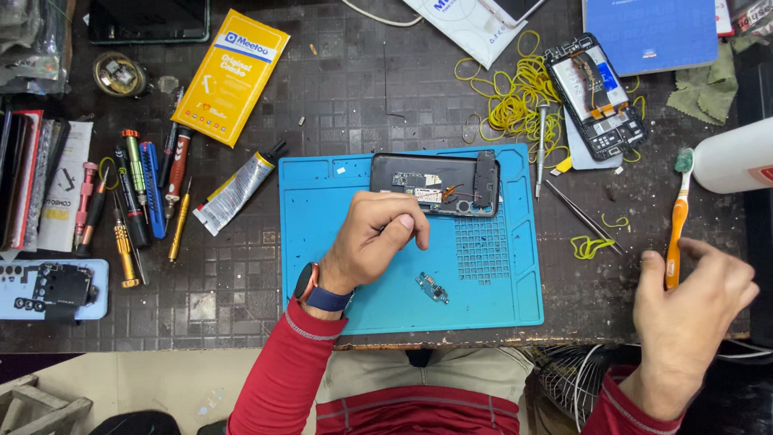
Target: The person cleans a small electronic component using a toothbrush and liquid from a bottle. They apply the liquid to the brush and scrub the component on a blue mat, then repeat the process on a larger disassembled phone chassis.
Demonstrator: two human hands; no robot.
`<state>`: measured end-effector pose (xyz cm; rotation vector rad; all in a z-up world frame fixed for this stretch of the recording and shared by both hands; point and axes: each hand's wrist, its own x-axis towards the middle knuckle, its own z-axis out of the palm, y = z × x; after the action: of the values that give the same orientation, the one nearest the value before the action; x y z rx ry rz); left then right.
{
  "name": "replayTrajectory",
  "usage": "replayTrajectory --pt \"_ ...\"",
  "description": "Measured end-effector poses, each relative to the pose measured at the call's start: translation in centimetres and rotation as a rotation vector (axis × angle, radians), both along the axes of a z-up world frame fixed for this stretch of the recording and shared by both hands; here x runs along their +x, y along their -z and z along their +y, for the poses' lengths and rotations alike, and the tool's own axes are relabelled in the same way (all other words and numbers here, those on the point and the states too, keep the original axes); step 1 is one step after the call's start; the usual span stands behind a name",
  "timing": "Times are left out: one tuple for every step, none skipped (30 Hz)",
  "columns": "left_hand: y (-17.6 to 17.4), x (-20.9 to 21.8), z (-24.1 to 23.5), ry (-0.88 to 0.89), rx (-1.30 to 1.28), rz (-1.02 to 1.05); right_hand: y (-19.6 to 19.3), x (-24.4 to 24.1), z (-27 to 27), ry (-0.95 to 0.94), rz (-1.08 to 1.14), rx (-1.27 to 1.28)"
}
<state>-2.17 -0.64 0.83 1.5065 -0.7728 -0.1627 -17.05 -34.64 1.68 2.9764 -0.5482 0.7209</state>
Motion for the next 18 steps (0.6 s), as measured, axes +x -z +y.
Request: replayTrajectory --pt "0.1 0.1 0.0 0.005 -0.001 0.007 0.7 -0.2 -0.5 0.046 0.005 0.154" --pt "0.1 0.1 0.0 0.011 -0.003 0.014 1.3 -0.4 -1.0 0.091 0.011 0.309" --pt "0.2 0.0 0.0 0.020 -0.006 0.021 1.8 -1.0 -1.2 0.138 0.018 0.464" --pt "0.3 0.0 -0.1 0.015 -0.025 0.005 2.3 -1.6 -1.2 0.145 -0.012 0.475" --pt "0.3 0.0 -0.1 0.010 -0.046 -0.013 2.6 -2.0 -1.2 0.151 -0.044 0.485" --pt "0.2 0.0 -0.2 0.005 -0.068 -0.031 2.7 -2.8 -0.9 0.146 -0.075 0.511" --pt "0.1 0.1 -0.4 0.023 -0.063 0.000 2.6 -3.2 -0.6 0.133 -0.111 0.537" --pt "-0.2 0.0 -0.5 0.042 -0.058 0.032 2.4 -4.0 0.3 0.108 -0.146 0.578" --pt "-0.4 0.0 -0.5 0.053 -0.053 0.059 2.6 -4.3 1.5 0.086 -0.175 0.646" --pt "-0.7 0.1 -0.6 0.067 0.003 0.030 2.7 -4.7 2.8 0.065 -0.204 0.714" --pt "-0.8 -0.3 -0.9 0.079 0.062 0.013 2.9 -5.1 4.4 0.056 -0.214 0.811" --pt "-1.0 -0.5 -1.1 0.091 0.122 -0.004 3.3 -5.5 6.4 0.041 -0.203 0.863" --pt "-1.2 -0.7 -1.3 0.106 0.172 -0.063 3.6 -6.0 8.4 0.029 -0.194 0.917" --pt "-1.3 -0.8 -1.6 0.121 0.223 -0.123 4.0 -5.9 10.3 -0.078 -0.228 1.139" --pt "-1.4 -1.0 -1.9 0.145 0.273 -0.185 4.5 -5.6 12.1 -0.180 -0.266 1.359" --pt "-1.5 -1.1 -2.2 0.151 0.286 -0.200 4.7 -5.4 13.6 -0.246 -0.183 1.453" --pt "-1.5 -1.2 -2.4 0.163 0.300 -0.215 4.5 -5.1 14.9 -0.308 -0.100 1.544" --pt "-1.5 -1.4 -2.6 0.175 0.313 -0.230 4.1 -4.8 16.0 -0.336 -0.055 1.517"
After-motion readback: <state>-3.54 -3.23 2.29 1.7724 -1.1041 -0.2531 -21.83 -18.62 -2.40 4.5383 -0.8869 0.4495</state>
